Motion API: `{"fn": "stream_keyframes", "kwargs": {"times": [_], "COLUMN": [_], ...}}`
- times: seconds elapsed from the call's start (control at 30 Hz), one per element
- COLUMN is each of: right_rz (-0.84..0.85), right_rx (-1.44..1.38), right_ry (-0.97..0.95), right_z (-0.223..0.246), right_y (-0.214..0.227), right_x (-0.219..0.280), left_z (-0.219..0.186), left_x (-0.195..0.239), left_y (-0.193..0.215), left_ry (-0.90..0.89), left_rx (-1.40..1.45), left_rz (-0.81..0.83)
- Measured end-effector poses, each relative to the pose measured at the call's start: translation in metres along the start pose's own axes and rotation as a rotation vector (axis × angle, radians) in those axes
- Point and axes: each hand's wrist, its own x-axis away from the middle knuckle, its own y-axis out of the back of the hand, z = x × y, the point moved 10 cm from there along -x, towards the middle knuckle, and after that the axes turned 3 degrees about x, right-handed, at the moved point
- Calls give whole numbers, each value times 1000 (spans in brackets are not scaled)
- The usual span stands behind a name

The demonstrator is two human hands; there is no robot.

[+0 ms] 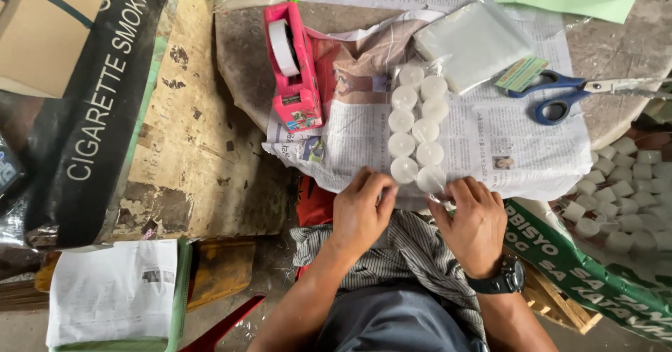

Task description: Packing small white candles into plastic sleeves, using scissors and tape for packaging.

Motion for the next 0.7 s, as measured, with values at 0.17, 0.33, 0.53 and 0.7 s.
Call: {"fn": "stream_keyframes", "kwargs": {"times": [0.17,0.33,0.53,0.7], "right_rz": [29,7,-34,-6], "right_rx": [-14,38,88,120], "right_ry": [5,8,-2,43], "right_z": [2,11,6,12], "right_y": [-1,3,-8,-11], "right_x": [4,-9,-4,-7], "left_z": [-19,-18,-27,-35], "left_x": [-5,-7,9,6], "left_y": [10,1,-21,-16], "left_ry": [-13,-144,-257,-325], "left_rx": [-60,-131,24,1], "left_rz": [102,57,77,58]}}
